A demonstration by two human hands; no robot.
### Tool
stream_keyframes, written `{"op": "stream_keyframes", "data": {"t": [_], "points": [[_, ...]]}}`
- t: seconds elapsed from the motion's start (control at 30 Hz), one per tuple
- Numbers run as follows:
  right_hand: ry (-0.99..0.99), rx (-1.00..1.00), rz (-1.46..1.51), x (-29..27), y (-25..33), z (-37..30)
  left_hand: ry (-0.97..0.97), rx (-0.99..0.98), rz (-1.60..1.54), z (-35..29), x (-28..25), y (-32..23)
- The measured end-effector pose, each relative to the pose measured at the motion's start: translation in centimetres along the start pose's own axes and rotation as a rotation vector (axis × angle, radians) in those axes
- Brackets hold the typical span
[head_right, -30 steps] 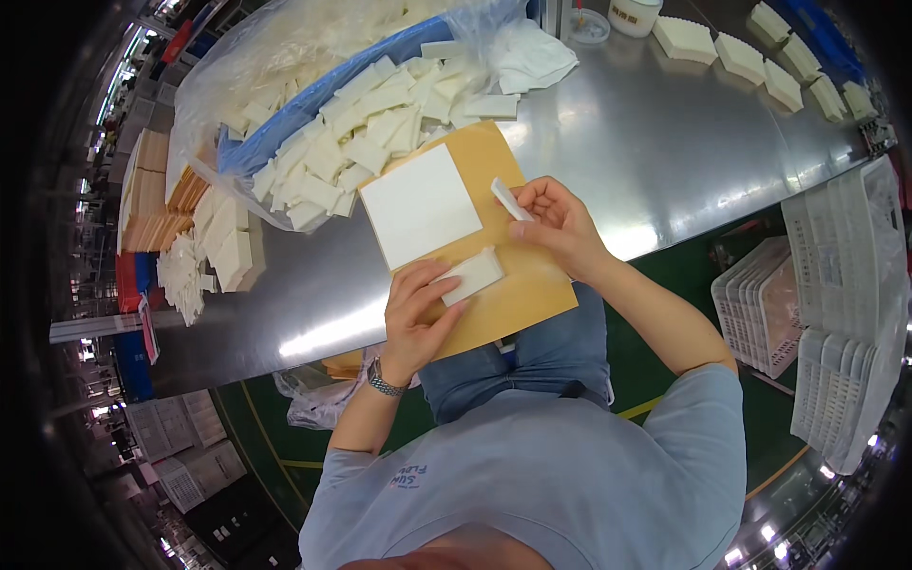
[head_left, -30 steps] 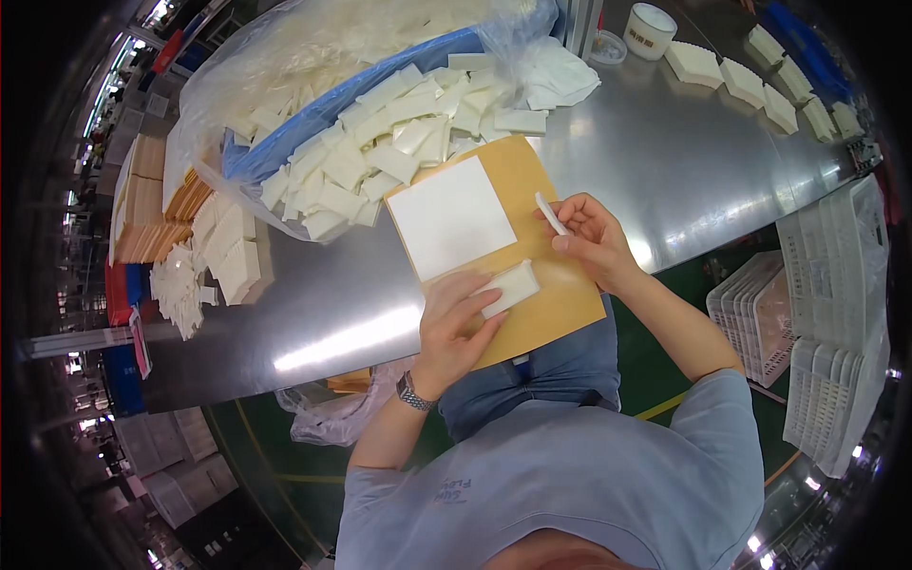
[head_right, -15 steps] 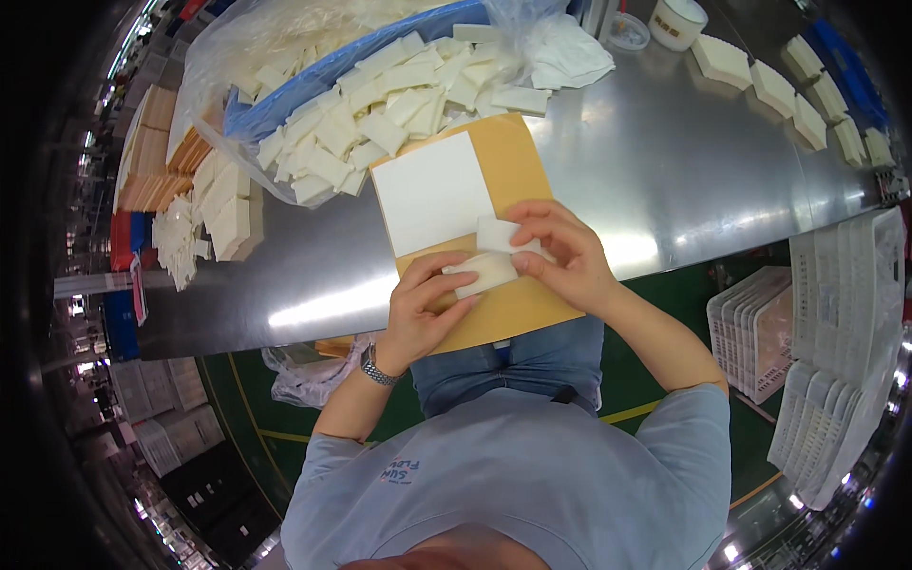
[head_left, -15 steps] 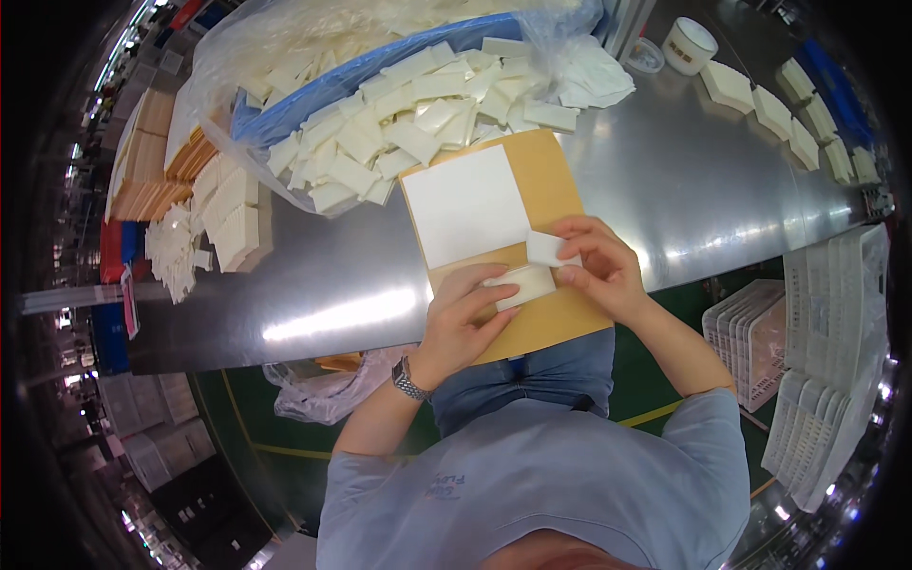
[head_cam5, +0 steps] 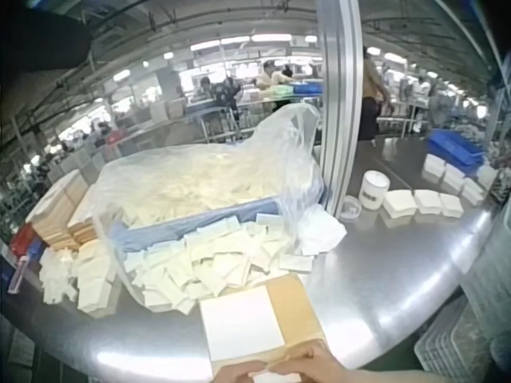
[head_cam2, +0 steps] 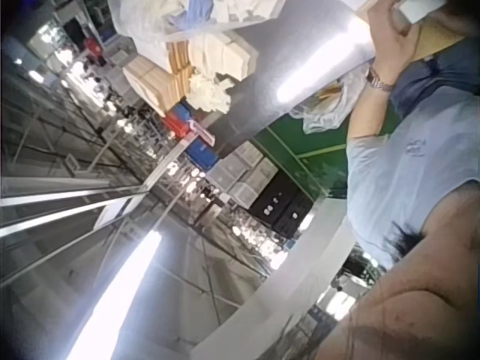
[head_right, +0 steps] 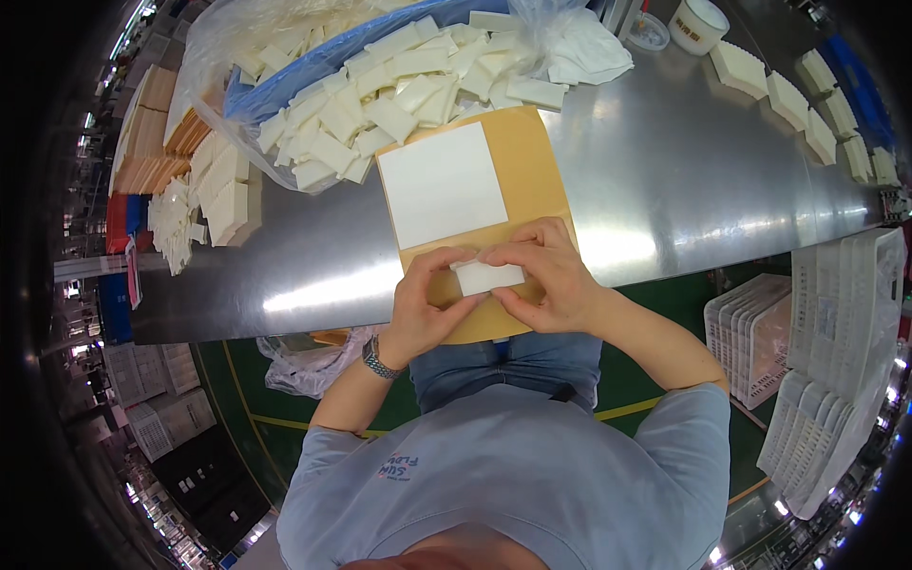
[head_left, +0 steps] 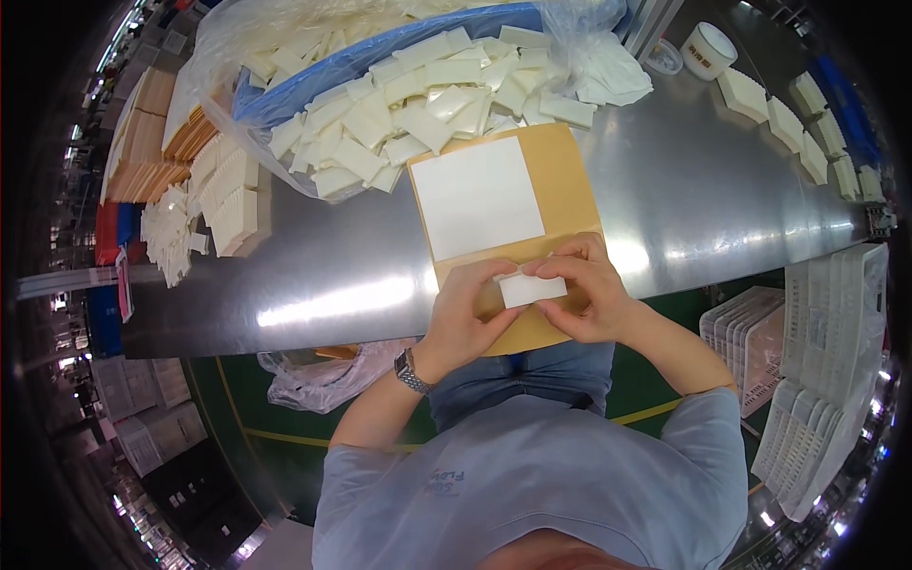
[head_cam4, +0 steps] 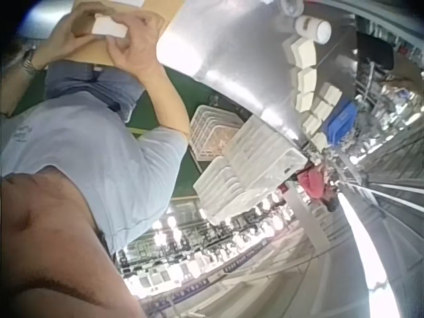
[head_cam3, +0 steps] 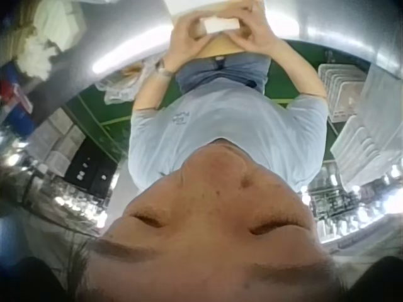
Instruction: The recorder is manually picking up small white components from a bin and arranging them onto a cardboard jig at an assembly station.
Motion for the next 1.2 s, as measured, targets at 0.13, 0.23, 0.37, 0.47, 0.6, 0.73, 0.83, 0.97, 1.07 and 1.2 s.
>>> {"op": "stream_keyframes", "data": {"t": [0.13,0.23,0.37,0.47,0.6,0.73,0.83,0.97,1.07,1.2], "points": [[0.005,0.017,-0.009,0.1,-0.1,0.1,0.007,0.032,0.029,0.0,-0.1,0.0],[-0.002,0.017,0.001,0.1,-0.2,0.0,0.007,0.044,0.036,0.0,-0.1,0.2],[-0.015,0.019,0.008,0.2,-0.2,0.2,0.007,0.063,0.045,0.0,0.0,0.2],[-0.001,0.013,-0.009,0.2,-0.1,0.3,0.002,0.067,0.038,0.0,-0.1,0.1],[-0.003,0.011,-0.018,0.3,-0.1,0.2,-0.008,0.118,0.022,0.2,-0.2,0.0],[-0.006,-0.006,-0.055,0.2,-0.1,0.2,0.021,0.157,0.070,0.3,-0.2,-0.3],[0.001,-0.027,-0.088,0.0,-0.1,0.2,0.028,0.153,0.072,0.5,-0.2,-0.5],[-0.004,0.037,-0.103,-1.1,-0.2,0.4,0.026,0.139,0.074,0.5,-0.2,-0.4],[0.032,0.141,-0.109,-1.9,-0.7,0.0,0.023,0.166,0.063,0.4,-0.2,-0.2],[0.021,0.193,-0.081,-1.8,-1.5,-0.6,0.119,0.150,0.083,0.6,-0.5,-0.7]]}}
Point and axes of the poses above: each hand's wrist, its own z-axis towards the middle knuckle, its own x-axis out of the palm, y = z × x, the point moved 4 cm from there along z, towards the middle knuckle, and after that the axes turned 3 degrees about z, right-handed, at the moved point
